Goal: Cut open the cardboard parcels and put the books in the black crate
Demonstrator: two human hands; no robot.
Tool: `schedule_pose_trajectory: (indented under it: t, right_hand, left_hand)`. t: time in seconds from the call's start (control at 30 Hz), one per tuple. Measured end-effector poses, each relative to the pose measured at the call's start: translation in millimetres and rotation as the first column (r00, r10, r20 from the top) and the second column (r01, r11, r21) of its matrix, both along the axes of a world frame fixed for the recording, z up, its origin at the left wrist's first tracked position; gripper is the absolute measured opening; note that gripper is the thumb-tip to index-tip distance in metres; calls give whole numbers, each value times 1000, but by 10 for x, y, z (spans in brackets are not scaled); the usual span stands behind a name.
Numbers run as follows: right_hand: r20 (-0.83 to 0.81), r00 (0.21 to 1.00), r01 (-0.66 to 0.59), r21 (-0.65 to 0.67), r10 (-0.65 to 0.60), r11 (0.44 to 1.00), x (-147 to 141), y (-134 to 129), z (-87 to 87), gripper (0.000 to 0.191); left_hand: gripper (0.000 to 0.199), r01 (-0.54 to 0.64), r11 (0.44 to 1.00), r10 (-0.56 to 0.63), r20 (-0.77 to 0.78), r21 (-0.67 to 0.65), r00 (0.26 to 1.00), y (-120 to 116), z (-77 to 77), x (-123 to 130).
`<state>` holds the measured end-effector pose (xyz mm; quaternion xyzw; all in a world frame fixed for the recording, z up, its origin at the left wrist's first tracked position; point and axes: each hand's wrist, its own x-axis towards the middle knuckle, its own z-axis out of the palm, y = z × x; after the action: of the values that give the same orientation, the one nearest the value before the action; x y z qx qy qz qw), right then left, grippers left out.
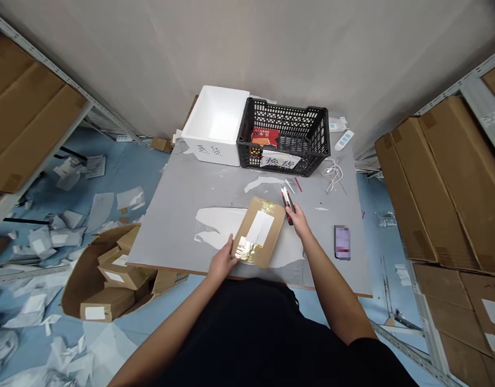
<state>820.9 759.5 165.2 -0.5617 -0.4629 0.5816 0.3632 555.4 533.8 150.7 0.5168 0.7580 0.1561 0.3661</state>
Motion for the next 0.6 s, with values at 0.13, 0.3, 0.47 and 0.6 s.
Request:
schedule_pose_trajectory:
  t: [0.13, 0.3, 0.47, 0.6]
  right_hand:
    - [26, 996, 86, 3, -86, 996, 308, -665, -61, 45]
    - [-34, 975, 214, -154, -222, 965, 355, -1593, -204, 46]
    - [-83, 952, 268, -245, -296, 932, 347, -1815, -172, 48]
    - [68, 983, 182, -230, -171, 956, 567, -1660, -1, 63]
  left_hand:
    - [79, -259, 962, 253, 78, 87, 964, 250, -80, -363]
    - [48, -252, 965, 233, 201, 73, 951, 716, -93, -542]
    - [55, -33, 958, 33, 3, 285, 999, 902, 124, -336]
    - [68, 436, 826, -330, -321, 357, 888, 880, 260, -110]
